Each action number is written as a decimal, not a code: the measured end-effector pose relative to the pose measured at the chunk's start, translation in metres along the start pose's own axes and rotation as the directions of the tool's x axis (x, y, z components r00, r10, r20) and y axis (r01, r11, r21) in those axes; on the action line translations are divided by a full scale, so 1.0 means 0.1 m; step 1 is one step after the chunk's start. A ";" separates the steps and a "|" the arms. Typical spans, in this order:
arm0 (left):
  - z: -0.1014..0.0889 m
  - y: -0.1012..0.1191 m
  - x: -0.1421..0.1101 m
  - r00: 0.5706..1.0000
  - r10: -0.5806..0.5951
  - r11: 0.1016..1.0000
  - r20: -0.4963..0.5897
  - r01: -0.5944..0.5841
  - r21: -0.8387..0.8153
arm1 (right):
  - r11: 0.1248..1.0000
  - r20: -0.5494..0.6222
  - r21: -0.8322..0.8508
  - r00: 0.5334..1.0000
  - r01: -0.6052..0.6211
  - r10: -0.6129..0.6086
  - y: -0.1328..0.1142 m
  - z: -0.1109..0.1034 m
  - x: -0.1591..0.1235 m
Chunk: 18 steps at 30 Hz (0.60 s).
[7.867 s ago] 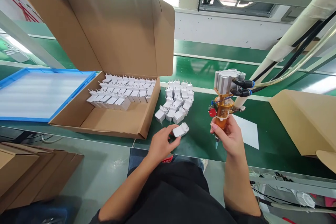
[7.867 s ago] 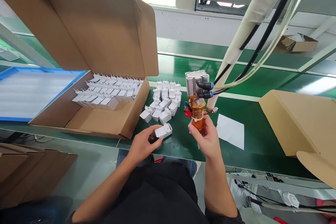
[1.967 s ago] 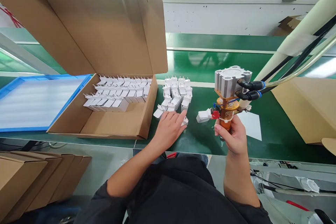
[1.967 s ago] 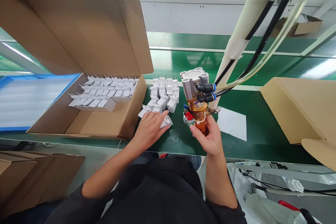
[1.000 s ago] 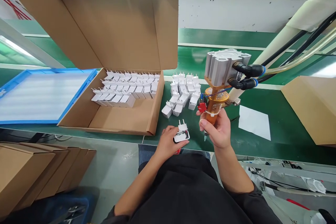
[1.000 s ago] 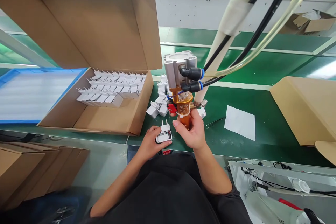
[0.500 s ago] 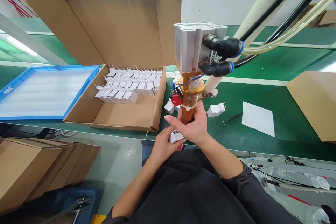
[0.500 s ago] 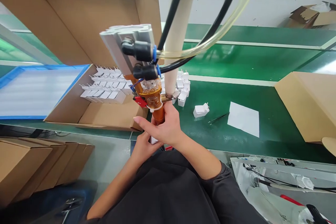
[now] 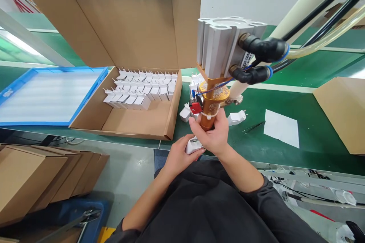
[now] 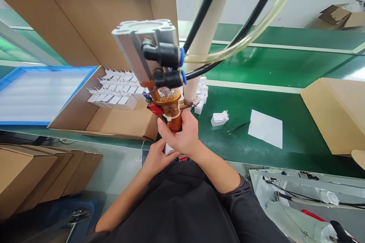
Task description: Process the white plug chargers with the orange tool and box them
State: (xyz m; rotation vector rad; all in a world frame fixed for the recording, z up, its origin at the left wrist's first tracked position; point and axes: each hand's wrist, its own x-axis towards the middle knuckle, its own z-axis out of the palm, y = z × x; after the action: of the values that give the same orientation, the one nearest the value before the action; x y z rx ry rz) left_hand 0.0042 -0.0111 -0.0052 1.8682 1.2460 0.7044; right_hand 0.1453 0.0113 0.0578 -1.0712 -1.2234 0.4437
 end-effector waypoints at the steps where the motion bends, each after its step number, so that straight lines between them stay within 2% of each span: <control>1: 0.00 0.00 0.00 1.000 -0.016 1.000 0.003 0.016 -0.008 | 1.000 0.003 -0.004 1.000 -0.006 0.006 -0.01 0.00 0.00; 7: 0.02 -0.01 -0.02 0.998 -0.057 0.995 0.034 0.059 -0.079 | 0.997 0.023 0.065 0.999 -0.029 0.028 -0.01 0.01 0.01; 12: 0.13 -0.05 -0.03 0.992 -0.124 0.983 0.023 0.126 -0.133 | 0.988 0.046 0.139 0.997 -0.062 0.056 0.01 0.03 -0.03; 18: 0.29 -0.05 0.01 0.994 -0.106 0.985 -0.030 0.101 -0.138 | 0.996 0.012 0.083 0.999 -0.043 0.042 -0.06 0.12 -0.01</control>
State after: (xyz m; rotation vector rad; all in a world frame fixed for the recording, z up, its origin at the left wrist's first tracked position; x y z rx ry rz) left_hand 0.0244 -0.0173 -0.0254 1.6747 1.2763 0.7518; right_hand 0.1328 0.0126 0.0624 -1.0265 -1.1832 0.5291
